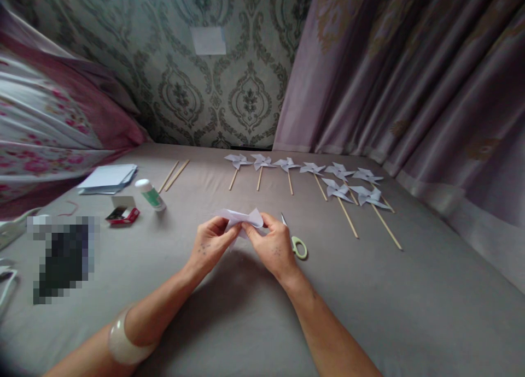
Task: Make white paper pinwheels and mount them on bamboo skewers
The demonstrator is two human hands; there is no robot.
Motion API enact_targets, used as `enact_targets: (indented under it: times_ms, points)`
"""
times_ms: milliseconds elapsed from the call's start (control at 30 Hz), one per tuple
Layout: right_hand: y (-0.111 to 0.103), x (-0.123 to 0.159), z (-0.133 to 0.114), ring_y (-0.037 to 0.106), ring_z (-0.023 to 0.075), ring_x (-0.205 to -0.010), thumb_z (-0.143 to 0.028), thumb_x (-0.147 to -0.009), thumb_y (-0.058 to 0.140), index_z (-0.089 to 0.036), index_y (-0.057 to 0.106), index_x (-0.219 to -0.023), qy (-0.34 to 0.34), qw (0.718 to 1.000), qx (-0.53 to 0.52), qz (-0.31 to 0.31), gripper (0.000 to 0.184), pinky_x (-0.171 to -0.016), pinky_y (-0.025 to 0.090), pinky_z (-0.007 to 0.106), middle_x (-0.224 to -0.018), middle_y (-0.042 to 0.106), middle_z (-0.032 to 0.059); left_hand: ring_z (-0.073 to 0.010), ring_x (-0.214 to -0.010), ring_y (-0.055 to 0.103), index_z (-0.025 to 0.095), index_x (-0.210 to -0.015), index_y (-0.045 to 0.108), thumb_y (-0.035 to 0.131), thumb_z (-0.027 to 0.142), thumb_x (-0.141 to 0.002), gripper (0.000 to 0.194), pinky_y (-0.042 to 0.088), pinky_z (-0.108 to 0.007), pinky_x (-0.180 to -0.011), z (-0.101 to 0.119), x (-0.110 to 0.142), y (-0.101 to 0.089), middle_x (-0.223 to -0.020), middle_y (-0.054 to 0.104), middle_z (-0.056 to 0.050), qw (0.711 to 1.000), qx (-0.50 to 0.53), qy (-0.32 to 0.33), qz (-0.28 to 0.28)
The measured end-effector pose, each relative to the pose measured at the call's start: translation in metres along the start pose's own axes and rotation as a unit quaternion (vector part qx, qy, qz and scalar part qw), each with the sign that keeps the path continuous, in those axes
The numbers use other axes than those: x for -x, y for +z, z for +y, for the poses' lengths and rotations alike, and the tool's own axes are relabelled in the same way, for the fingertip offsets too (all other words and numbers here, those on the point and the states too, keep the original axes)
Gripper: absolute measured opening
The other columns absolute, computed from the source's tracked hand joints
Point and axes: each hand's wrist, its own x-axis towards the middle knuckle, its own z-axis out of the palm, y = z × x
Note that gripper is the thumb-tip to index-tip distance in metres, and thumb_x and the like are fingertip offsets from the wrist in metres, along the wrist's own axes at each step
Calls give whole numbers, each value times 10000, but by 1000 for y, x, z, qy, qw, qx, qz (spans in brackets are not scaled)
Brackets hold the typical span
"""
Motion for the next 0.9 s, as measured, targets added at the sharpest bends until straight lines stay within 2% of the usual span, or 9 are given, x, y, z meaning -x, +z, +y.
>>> enact_targets:
  times_ms: [333, 533, 733, 900]
  points:
    - [0, -1, 4, 609, 170, -717, -337, -778, 629, -158, 713, -802, -24, 1000, 18, 0, 198, -687, 470, 266, -779, 705, 49, -168, -775, 622, 138, -871, 718, 684, 300, -727, 220, 472, -262, -744, 0, 0, 1, -843, 719, -56, 1000, 12, -8, -1]
    - [-1, -2, 3, 618, 174, -727, -339, -776, 636, -165, 704, -790, -15, 1000, 10, -2, 187, -708, 471, 267, -787, 703, 48, -149, -702, 595, 133, -837, 724, 705, 295, -701, 213, 460, -241, -682, 7, -1, -2, -758, 703, -45, 1000, -5, -11, -8]
    - [-3, -6, 3, 610, 160, -719, -297, -771, 643, -178, 695, -764, -23, 1000, -20, -7, 130, -688, 460, 244, -761, 682, 20, -164, -723, 607, 139, -851, 736, 743, 365, -672, 288, 476, -254, -692, 14, -3, -6, -789, 722, -65, 999, 0, -19, -30]
    - [-3, -9, 3, 589, 143, -716, -289, -778, 632, -180, 675, -735, -19, 998, -57, -18, 124, -665, 436, 222, -723, 647, -7, -163, -682, 611, 160, -841, 749, 789, 400, -604, 338, 488, -251, -649, 14, -7, -9, -778, 732, -57, 999, -6, -37, -15]
